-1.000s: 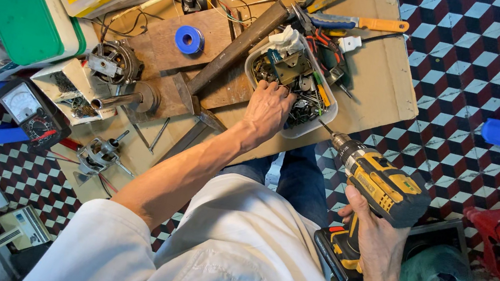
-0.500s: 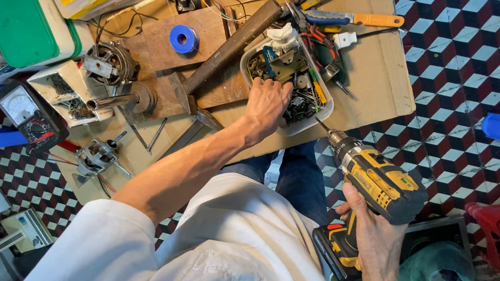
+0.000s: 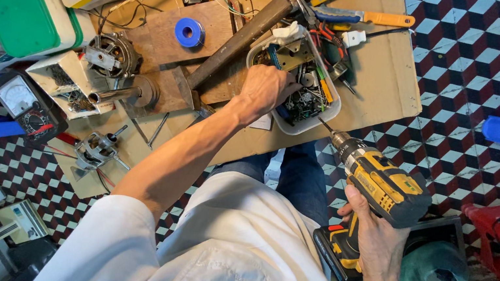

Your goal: The person uses a cordless drill to remove and install screws on a small electric motor component. They repeatedly search through a container of small parts to select screws, then tighten them into the motor housing. The person also uses a screwdriver to adjust internal parts of the motor.

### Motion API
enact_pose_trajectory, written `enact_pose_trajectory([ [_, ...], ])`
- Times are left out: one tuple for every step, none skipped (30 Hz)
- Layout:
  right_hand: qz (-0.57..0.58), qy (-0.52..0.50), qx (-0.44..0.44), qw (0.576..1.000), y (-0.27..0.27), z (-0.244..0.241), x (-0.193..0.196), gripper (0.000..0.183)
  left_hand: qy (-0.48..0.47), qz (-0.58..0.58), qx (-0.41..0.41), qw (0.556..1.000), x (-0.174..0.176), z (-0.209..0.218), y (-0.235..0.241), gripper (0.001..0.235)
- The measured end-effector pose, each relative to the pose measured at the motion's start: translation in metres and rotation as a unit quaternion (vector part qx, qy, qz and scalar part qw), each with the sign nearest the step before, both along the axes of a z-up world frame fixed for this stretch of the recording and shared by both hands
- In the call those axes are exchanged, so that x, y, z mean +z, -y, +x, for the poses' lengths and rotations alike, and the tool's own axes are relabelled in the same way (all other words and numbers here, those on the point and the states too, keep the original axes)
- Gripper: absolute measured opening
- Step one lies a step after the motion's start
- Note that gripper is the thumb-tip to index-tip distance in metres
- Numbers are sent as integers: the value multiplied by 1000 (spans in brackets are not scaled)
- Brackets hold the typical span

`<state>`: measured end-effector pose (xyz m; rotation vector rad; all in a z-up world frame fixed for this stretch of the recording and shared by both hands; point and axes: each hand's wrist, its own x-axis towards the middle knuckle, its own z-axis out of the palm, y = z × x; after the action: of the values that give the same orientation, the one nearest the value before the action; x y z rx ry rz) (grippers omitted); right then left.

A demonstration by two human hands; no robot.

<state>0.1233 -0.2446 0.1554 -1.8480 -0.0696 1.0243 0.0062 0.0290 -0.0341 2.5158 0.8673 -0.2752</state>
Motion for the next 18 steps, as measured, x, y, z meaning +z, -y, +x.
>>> enact_pose_trajectory([
  [8, 2, -4, 1000, 1, -1, 2, 25, 83, 0, 35, 996, 5, -6, 7, 32],
  [13, 2, 0, 1000, 2, -3, 6, 26, 166, 0, 71, 984, 12, -15, 18, 25],
  [22, 8, 7, 1000, -1, 0, 8, 27, 252, 3, 107, 962, 17, -19, 26, 20],
  [31, 13, 14, 999, -4, 3, 12, 29, 235, -57, 177, 954, 22, -21, 33, 22],
  [8, 17, 24, 1000, -5, 8, 15, 26, 212, -119, 252, 937, 26, -27, 47, 24],
  [-15, 21, 33, 999, -6, 12, 19, 24, 188, -182, 322, 910, 28, -33, 63, 27],
  [-33, 20, 47, 998, -11, 11, 21, 22, 172, -209, 327, 906, 31, -42, 77, 27],
  [-28, 28, 72, 997, -17, 12, 23, 22, 157, -236, 331, 900, 32, -49, 90, 27],
  [-24, 39, 95, 994, -22, 19, 27, 23, 170, -244, 341, 892, 31, -52, 100, 28],
  [-20, 51, 118, 992, -28, 27, 29, 23, 184, -253, 350, 883, 29, -53, 109, 29],
  [-26, 52, 141, 988, -33, 36, 30, 23, 197, -264, 360, 873, 25, -53, 117, 30],
  [-32, 54, 165, 984, -38, 46, 30, 23, 203, -247, 360, 876, 19, -51, 123, 32],
  [-36, 53, 192, 979, -46, 54, 27, 23, 208, -227, 363, 879, 15, -49, 126, 34],
  [-45, 58, 213, 974, -53, 62, 26, 23, 212, -206, 367, 882, 11, -47, 128, 37],
  [-56, 59, 242, 967, -59, 73, 25, 24, 212, -187, 383, 879, 10, -45, 135, 36],
  [-67, 61, 271, 958, -65, 83, 25, 25, 211, -167, 399, 876, 10, -42, 141, 35],
  [-64, 70, 310, 946, -71, 92, 24, 26, 209, -144, 416, 873, 13, -38, 145, 35],
  [-61, 80, 348, 932, -77, 101, 25, 26, 179, -151, 446, 864, 18, -34, 153, 39],
])
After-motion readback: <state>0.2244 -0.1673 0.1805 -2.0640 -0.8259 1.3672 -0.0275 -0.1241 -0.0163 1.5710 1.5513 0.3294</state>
